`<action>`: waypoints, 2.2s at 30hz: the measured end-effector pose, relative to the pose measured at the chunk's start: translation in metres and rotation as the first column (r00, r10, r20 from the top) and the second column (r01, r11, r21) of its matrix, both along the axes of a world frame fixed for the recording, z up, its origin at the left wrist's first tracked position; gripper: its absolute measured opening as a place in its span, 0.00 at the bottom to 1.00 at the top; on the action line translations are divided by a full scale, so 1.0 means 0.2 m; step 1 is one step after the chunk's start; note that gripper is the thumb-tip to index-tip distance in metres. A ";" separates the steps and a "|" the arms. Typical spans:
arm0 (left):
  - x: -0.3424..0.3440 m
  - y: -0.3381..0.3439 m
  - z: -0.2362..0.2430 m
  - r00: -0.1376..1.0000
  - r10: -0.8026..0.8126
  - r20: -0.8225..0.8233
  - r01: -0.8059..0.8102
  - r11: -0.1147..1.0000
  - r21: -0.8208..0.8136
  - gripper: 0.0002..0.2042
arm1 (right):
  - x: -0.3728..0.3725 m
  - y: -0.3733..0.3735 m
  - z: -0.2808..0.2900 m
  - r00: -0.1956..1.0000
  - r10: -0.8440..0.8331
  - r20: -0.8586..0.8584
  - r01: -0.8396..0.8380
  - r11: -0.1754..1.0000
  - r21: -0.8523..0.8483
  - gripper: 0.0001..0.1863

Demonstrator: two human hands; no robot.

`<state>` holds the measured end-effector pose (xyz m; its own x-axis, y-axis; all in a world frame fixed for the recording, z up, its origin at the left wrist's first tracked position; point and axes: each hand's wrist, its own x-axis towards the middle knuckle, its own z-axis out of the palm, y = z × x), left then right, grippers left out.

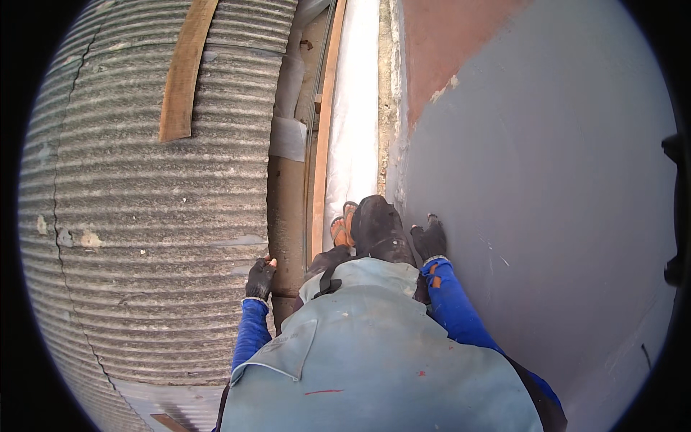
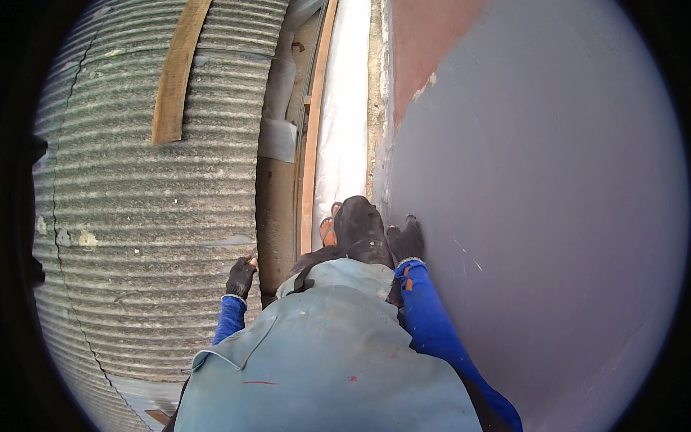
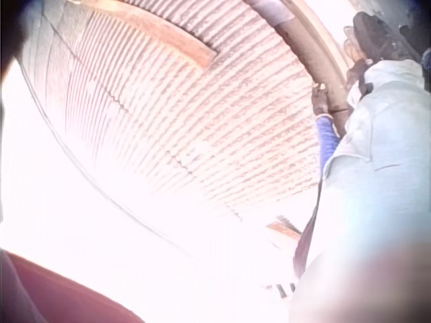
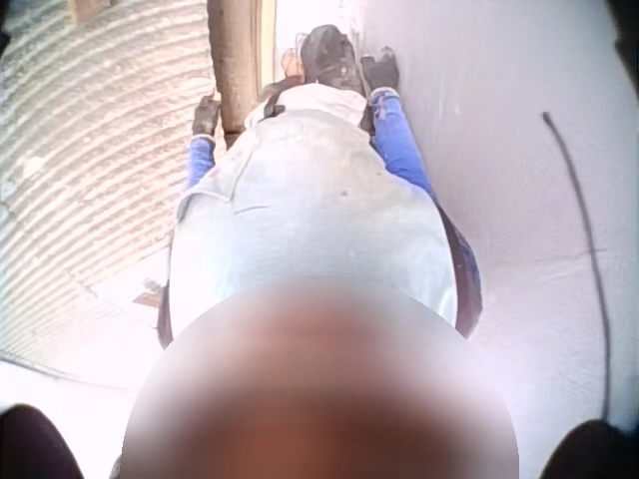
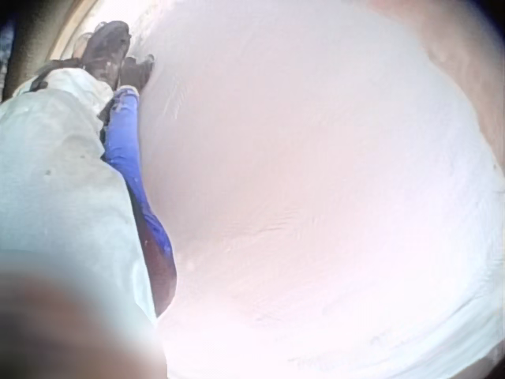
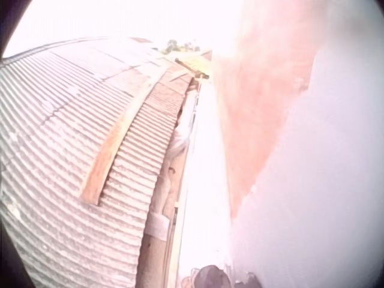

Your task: The person walks along a narrow ridge between two roof sections and repeatedly smooths a white plastic sheet into place along the seam. The person uses both hands to press and adjust the sheet while moving forward and backward along the ridge.

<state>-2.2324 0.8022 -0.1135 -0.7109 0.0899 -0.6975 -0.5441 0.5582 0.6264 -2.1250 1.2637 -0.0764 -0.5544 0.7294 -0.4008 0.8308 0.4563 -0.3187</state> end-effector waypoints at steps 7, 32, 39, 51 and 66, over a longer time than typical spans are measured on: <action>0.05 0.04 -0.10 0.970 -0.020 0.241 0.085 0.962 -0.261 0.26 | -0.50 0.29 -0.10 0.991 0.135 -0.010 -0.131 0.935 -0.331 0.30; -2.10 1.30 -0.34 0.988 -0.110 0.104 0.107 0.994 0.029 0.20 | -2.39 1.37 0.08 0.927 -0.233 -0.295 0.217 0.972 -0.086 0.33; -2.83 1.64 -0.49 0.918 -0.340 0.205 0.361 0.930 -0.075 0.18 | -3.27 1.74 0.07 0.946 -0.022 -0.325 -0.019 0.992 -0.122 0.32; -4.12 2.65 0.00 0.960 -0.254 -0.114 0.257 0.966 0.013 0.24 | -3.87 2.24 -0.05 0.976 -0.153 -0.155 0.149 0.988 -0.038 0.33; -4.94 3.06 -0.30 0.980 -0.184 -0.078 0.176 0.979 -0.099 0.24 | -5.56 3.05 0.18 0.977 0.176 -0.123 -0.193 0.971 -0.143 0.33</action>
